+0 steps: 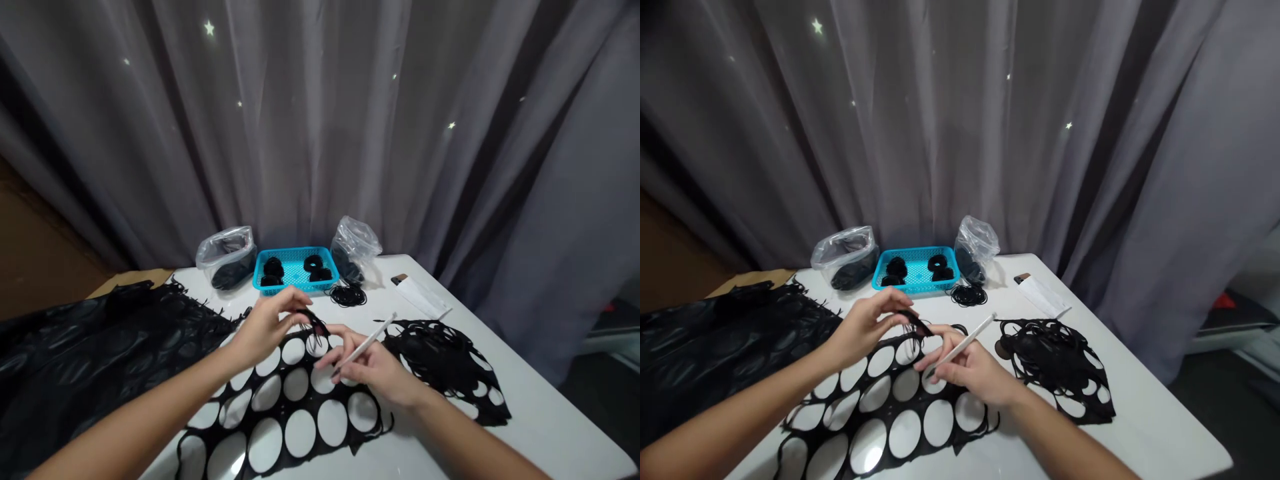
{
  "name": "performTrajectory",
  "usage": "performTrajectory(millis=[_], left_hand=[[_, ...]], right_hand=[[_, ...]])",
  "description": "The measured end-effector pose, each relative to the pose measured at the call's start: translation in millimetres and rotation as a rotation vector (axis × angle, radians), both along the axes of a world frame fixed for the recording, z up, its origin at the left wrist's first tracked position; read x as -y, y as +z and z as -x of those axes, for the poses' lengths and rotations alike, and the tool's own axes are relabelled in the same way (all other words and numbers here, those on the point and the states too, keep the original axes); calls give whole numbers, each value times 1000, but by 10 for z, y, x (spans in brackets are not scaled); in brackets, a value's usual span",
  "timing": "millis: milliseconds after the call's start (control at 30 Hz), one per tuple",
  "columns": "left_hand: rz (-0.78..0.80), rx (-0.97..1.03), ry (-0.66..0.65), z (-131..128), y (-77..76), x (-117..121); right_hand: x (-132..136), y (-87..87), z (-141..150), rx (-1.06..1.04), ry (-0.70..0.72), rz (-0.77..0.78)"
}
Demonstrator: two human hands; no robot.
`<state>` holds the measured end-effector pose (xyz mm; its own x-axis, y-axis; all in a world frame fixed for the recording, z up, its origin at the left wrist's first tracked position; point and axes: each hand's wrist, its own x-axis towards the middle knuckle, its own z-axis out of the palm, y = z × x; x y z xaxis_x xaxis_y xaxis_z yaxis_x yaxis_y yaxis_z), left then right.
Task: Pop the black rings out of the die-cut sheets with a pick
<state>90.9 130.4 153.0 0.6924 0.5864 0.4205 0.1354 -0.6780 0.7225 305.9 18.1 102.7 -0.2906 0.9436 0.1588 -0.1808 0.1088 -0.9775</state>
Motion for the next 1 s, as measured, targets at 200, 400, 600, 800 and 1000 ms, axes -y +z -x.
performTrajectory(millis=[200,400,600,800,1000], left_hand=[[111,-372,68,-582,23,-1120],[158,-563,166,-1029,-44,-1965],[248,-573,321,-1506,-474,-2340],[134,-577,524,-1723,-843,-2569],[-44,-649,626,-1719,-955,-2638]], right_hand=[[-264,-476,-203,-270,-374,105],[-265,-573,-443,-177,-476,91],[-208,-452,-472,-115,-447,113],[-194,-351,-500,-145,-411,124],[-153,-331,-538,-133,-382,116]])
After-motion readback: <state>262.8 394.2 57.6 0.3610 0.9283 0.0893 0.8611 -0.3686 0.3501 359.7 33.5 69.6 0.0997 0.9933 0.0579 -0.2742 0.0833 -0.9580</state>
